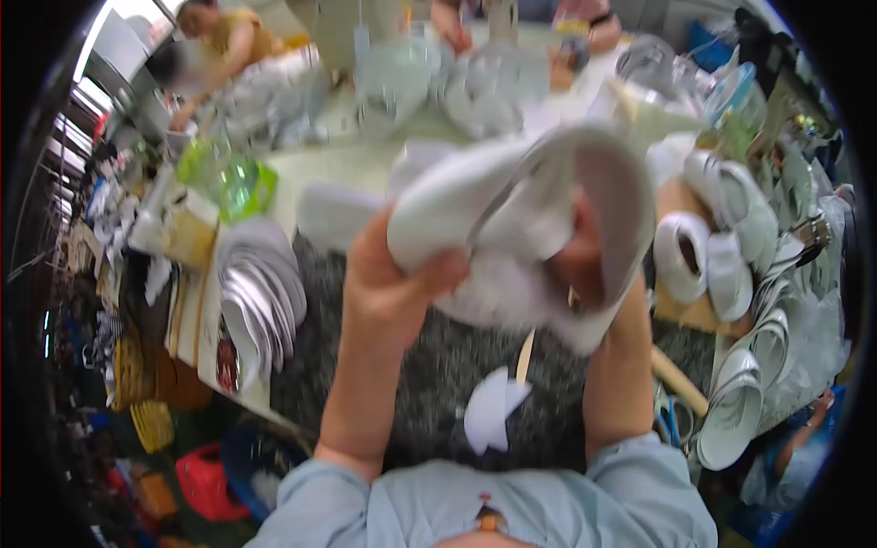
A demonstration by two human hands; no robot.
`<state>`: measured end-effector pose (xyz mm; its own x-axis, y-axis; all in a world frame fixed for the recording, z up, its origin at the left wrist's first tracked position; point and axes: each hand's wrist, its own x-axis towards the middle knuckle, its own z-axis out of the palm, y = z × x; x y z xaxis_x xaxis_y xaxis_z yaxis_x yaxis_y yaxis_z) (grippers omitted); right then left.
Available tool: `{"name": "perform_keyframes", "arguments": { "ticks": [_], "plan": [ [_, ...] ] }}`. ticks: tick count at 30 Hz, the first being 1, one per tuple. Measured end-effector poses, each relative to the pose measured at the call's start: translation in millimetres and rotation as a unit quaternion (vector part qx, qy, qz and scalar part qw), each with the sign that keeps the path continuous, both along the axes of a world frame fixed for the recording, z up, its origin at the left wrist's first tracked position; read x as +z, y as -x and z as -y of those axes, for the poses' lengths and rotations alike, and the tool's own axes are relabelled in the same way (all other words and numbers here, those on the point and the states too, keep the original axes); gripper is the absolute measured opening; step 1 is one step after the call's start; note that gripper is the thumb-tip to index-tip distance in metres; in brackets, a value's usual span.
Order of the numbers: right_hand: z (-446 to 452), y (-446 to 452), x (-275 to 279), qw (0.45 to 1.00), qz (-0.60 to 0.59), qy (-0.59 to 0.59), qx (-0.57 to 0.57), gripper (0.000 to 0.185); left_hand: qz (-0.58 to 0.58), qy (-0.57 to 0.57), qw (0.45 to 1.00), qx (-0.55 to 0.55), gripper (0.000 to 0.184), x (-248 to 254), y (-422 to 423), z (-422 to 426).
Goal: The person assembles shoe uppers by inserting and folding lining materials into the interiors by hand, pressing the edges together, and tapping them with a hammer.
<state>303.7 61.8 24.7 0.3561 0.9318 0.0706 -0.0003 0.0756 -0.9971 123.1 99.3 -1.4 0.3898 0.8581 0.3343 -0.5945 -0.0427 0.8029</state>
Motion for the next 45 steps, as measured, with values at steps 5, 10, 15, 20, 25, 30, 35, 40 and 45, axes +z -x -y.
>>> {"name": "perform_keyframes", "arguments": {
  "ticks": [5,10,15,20,25,30,35,40,45],
  "plan": [
    [-11,-5,-32,0.985,0.09,-0.133,0.061,0.026,-0.171,-0.147,0.971,0.073,0.039,-4,6,-7],
    [-18,-8,-54,0.987,0.083,0.009,0.134,0.024,-0.096,0.053,0.994,-0.016,0.04,-33,29,-15],
    [-17,8,-28,0.951,0.168,-0.224,-0.131,0.015,-0.078,0.113,0.99,0.007,0.036,-47,70,12],
    [46,75,-13,0.865,0.419,-0.254,0.108,0.021,-0.068,0.093,0.992,0.058,0.035,-58,96,47],
    [70,88,-41,0.838,0.482,-0.218,0.132,0.018,-0.097,0.045,0.989,0.104,0.031,-64,107,75],
    [92,97,-48,0.823,0.507,-0.217,0.131,0.019,-0.115,0.021,0.987,0.113,0.028,-64,115,95],
    [109,113,-54,0.851,0.472,-0.159,0.164,0.018,-0.153,0.011,0.979,0.138,0.026,-67,121,113],
    [115,113,-60,0.832,0.503,-0.141,0.186,0.019,-0.191,0.049,0.971,0.137,0.027,-76,124,126],
    [119,121,-63,0.865,0.451,-0.161,0.152,0.016,-0.215,0.053,0.965,0.139,0.029,-73,124,132]
  ]
}}
